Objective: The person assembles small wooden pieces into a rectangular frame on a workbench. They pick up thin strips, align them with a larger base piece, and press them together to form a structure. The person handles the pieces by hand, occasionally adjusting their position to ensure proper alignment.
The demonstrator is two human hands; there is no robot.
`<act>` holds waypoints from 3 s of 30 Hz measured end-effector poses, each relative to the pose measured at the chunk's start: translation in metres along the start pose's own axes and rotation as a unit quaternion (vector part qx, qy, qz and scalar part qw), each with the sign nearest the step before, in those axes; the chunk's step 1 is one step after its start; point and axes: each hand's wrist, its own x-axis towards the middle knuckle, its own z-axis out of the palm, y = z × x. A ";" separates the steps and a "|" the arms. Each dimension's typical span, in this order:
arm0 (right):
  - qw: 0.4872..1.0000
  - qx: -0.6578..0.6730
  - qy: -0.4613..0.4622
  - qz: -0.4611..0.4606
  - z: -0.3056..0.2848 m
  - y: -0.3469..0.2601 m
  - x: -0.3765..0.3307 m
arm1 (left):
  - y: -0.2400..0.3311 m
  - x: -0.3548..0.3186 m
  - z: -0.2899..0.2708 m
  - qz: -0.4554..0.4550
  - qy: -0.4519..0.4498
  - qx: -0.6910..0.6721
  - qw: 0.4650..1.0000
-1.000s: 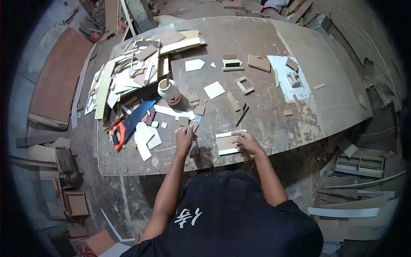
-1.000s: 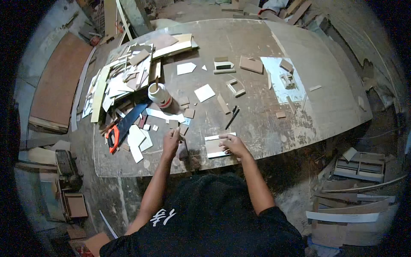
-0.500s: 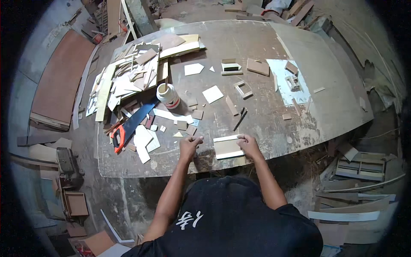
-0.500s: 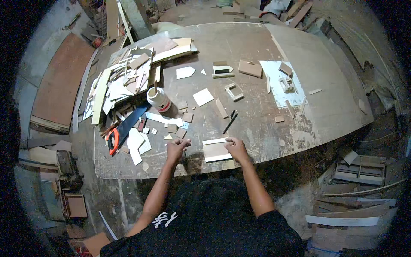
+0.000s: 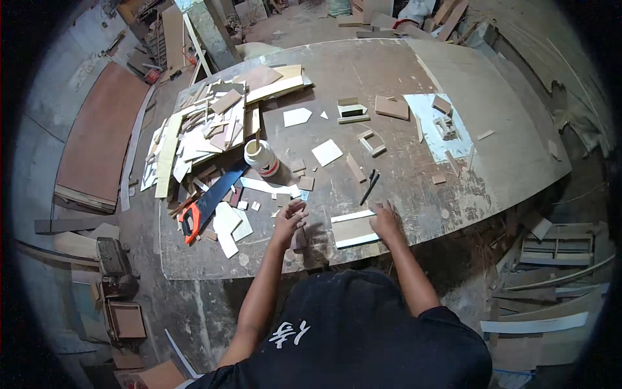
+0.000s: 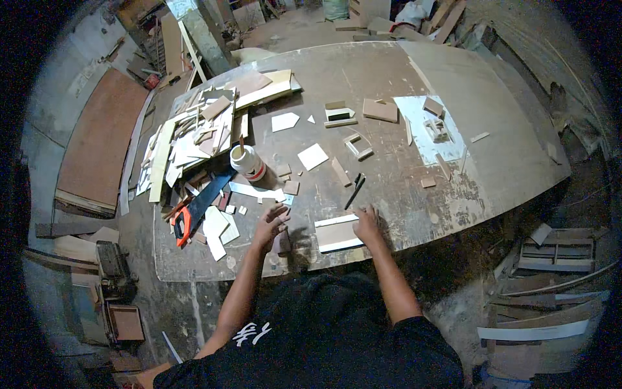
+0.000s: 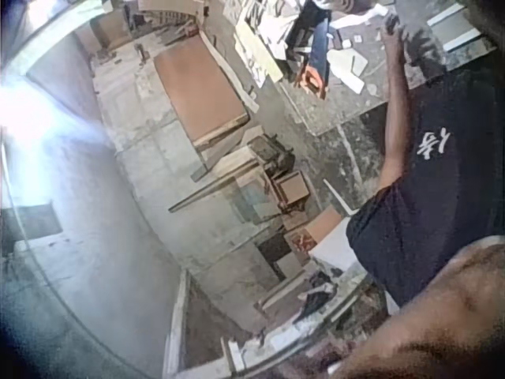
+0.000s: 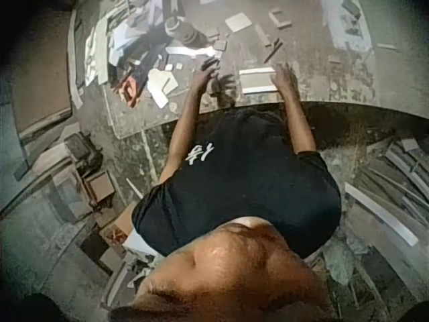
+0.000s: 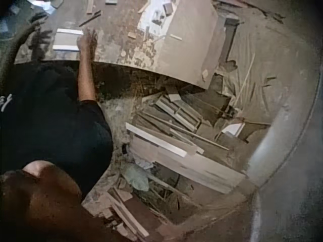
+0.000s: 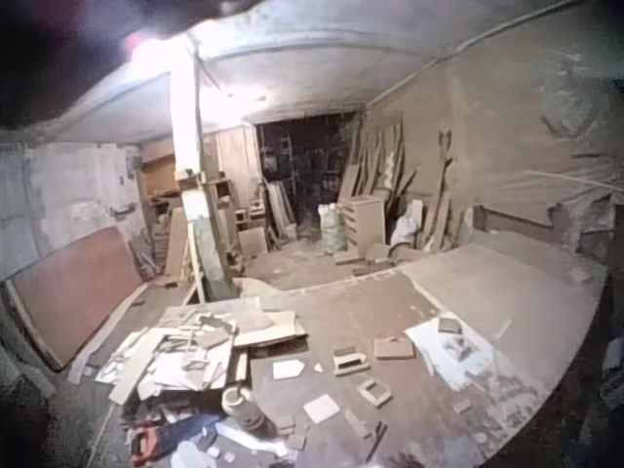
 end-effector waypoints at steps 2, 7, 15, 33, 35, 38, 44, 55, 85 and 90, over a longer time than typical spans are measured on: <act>0.997 -0.010 -0.058 0.044 -0.010 -0.007 0.002 | -0.002 0.003 -0.008 -0.016 0.006 0.006 1.000; 0.997 0.001 -0.062 0.045 -0.010 -0.006 -0.001 | -0.001 0.002 -0.016 -0.035 0.011 -0.037 0.999; 0.996 -0.056 -0.058 0.047 -0.005 -0.005 -0.001 | -0.008 0.009 -0.023 -0.040 0.042 -0.034 0.998; 0.993 0.106 0.058 -0.014 -0.002 0.025 -0.001 | -0.017 0.020 -0.001 -0.044 0.062 0.032 0.997; 0.973 0.226 0.038 0.039 -0.011 0.026 -0.004 | -0.020 0.019 0.002 -0.034 0.048 0.049 0.997; 0.942 0.296 0.017 0.160 -0.017 0.029 -0.010 | -0.033 0.025 -0.001 -0.060 0.052 -0.008 0.997; 0.937 0.315 -0.030 0.151 -0.018 0.036 -0.015 | -0.039 0.027 -0.002 -0.001 0.072 0.123 0.990; 0.885 0.428 -0.091 0.159 -0.014 0.014 -0.002 | -0.028 0.018 0.004 -0.024 0.057 0.031 0.998; 0.851 0.459 -0.250 0.048 -0.008 -0.020 0.021 | -0.013 -0.008 0.006 -0.013 0.129 0.072 0.989; 0.837 0.450 -0.301 0.079 -0.011 -0.038 0.027 | -0.015 -0.018 -0.006 0.011 0.134 0.039 0.990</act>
